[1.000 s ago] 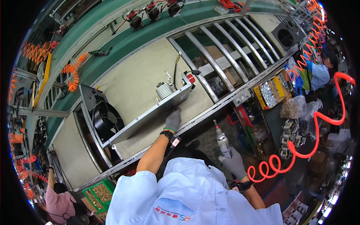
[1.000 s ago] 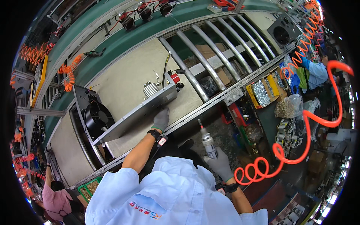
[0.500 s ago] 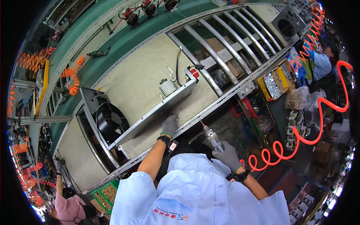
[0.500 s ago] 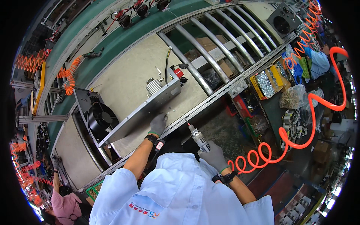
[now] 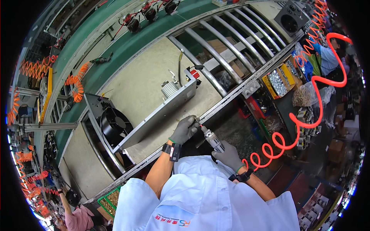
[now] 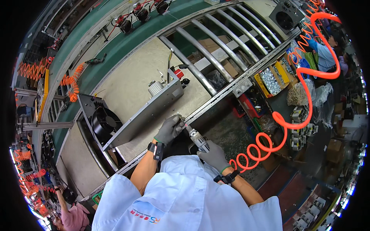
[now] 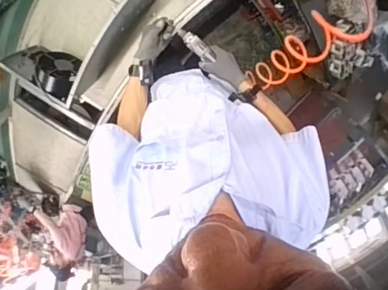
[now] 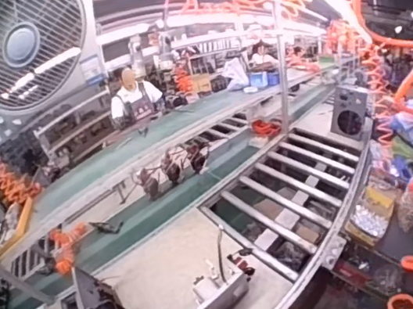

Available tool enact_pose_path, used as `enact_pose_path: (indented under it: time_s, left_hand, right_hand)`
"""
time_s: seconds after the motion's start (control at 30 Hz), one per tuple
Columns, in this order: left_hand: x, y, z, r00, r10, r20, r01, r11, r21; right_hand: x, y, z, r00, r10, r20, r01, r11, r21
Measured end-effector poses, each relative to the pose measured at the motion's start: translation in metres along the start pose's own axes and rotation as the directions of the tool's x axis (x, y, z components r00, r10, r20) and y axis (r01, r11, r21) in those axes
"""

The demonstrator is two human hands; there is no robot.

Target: The person places a metal component onto a chassis and secures it with a power tool before positioning a circuit board assembly and fastening it as well. Finally, they retrieve a screw from a bin and place the completed unit onto a shelf.

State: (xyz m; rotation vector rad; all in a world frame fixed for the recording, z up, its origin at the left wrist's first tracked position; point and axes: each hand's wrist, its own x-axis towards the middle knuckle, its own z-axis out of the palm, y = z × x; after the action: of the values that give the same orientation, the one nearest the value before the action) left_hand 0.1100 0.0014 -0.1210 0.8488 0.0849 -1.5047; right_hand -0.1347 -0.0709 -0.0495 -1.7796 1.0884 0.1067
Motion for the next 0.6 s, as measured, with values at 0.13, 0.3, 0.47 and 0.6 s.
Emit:
enact_pose_path:
  time_s: [0.13,0.3,0.47,0.6]
  left_hand:
    - [0.000,-0.005,-0.002,0.999,0.023,0.027,-0.023,1.000,-0.007]
    - [0.001,-0.005,-0.004,0.997,0.014,0.072,-0.014,1.000,-0.005]
    - [0.000,-0.005,0.005,0.997,0.079,0.024,-0.082,0.985,0.150]
    - [0.010,-0.017,-0.002,0.997,0.080,-0.021,-0.073,0.967,0.243]
  right_hand:
    - [0.000,0.002,0.001,1.000,-0.003,0.011,0.004,1.000,-0.024]
    - [-0.001,0.001,-0.002,1.000,-0.013,0.023,0.014,0.999,-0.053]
    - [0.000,-0.009,-0.019,0.910,0.214,0.356,-0.314,0.915,0.254]
    - [0.002,-0.017,-0.019,0.847,0.267,0.460,-0.450,0.820,0.352]
